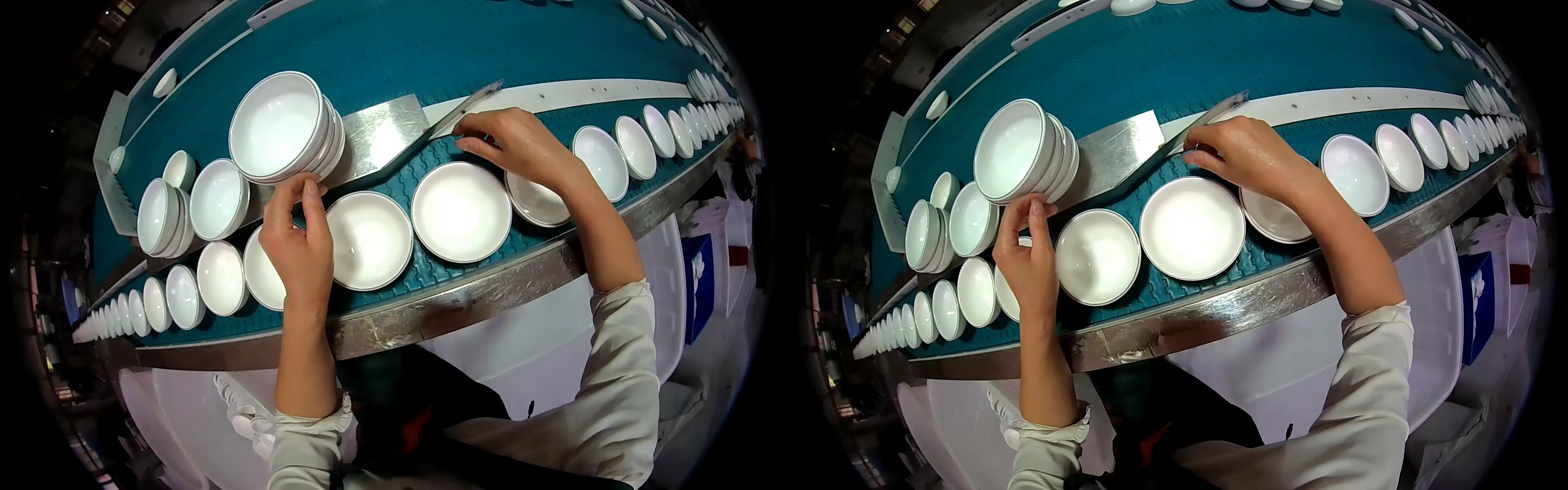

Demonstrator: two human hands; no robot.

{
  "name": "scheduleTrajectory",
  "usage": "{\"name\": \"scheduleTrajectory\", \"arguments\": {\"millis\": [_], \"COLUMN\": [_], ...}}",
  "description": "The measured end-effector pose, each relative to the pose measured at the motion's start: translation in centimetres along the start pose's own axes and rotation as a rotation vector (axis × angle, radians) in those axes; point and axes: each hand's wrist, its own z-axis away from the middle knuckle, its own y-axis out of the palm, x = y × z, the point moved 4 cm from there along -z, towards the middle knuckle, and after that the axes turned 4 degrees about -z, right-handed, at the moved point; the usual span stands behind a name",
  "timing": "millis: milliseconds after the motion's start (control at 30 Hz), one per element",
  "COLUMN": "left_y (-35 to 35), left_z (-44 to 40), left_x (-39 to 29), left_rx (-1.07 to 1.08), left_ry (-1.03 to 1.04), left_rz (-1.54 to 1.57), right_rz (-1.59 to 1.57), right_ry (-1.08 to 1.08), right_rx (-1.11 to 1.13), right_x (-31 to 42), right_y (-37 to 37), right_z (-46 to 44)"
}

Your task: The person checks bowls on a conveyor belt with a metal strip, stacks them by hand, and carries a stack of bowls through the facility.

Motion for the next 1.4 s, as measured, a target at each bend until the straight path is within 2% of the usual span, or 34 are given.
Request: {"name": "scheduleTrajectory", "arguments": {"millis": [33,100,200,233,300,367,433,567,633,667,767,833,933,967,1033,1100,1167,1233,1400], "left_y": [-0.4,-0.6,0.6,0.7,2.4,3.4,3.5,3.7,3.5,3.5,3.8,4.4,5.3,5.8,5.5,5.7,5.2,5.9,6.1], "left_z": [0.0,0.2,0.7,0.8,0.9,1.5,1.6,1.5,1.0,0.9,1.4,1.7,2.3,2.5,2.2,2.1,1.6,1.6,2.1], "left_x": [-0.3,-0.1,-0.6,-0.7,-2.0,-0.6,0.5,-0.2,-1.3,-1.6,-2.7,-2.8,-2.1,-2.1,-1.0,-1.3,-2.3,-3.0,-3.7], "left_rx": [-0.075,-0.068,0.096,0.099,0.283,0.493,0.575,0.497,0.305,0.287,0.282,0.391,0.547,0.544,0.593,0.502,0.279,0.23,0.174], "left_ry": [-0.055,-0.052,0.179,0.185,0.315,0.296,0.229,0.145,0.198,0.199,0.275,0.266,0.368,0.377,0.208,0.221,0.232,0.237,0.276], "left_rz": [0.137,0.153,-0.001,0.012,-0.175,-0.262,-0.382,-0.318,-0.187,-0.146,-0.106,-0.146,-0.267,-0.26,-0.317,-0.285,-0.197,-0.148,-0.086], "right_rz": [-0.009,-0.007,0.004,-0.01,-0.013,-0.049,-0.062,-0.035,-0.076,-0.06,-0.059,-0.057,-0.077,-0.072,-0.042,-0.069,-0.066,-0.039,-0.024], "right_ry": [-0.008,-0.033,-0.005,-0.007,0.019,0.021,0.019,0.012,0.034,0.044,-0.004,-0.003,-0.011,-0.049,-0.19,-0.389,-0.612,-0.825,-1.004], "right_rx": [0.0,-0.06,-0.062,-0.075,-0.054,-0.061,-0.086,-0.132,-0.161,-0.167,-0.196,-0.185,-0.177,-0.17,-0.194,-0.19,-0.223,-0.264,-0.174], "right_x": [-0.1,0.0,-0.3,-0.4,-1.3,-1.6,-2.1,-2.3,-2.8,-2.8,-3.6,-3.6,-3.3,-3.5,-1.9,0.9,3.4,4.5,5.9], "right_y": [-0.1,-0.3,0.0,-0.2,-1.2,-1.3,-1.3,-2.1,-2.6,-2.9,-2.7,-2.6,-2.2,-1.8,-1.3,-0.7,-0.7,-0.2,0.9], "right_z": [0.0,-0.1,-0.4,-0.4,-0.4,-0.4,-0.3,-0.1,-0.1,-0.1,0.2,0.2,0.2,0.4,1.0,2.1,3.5,5.1,7.6]}}
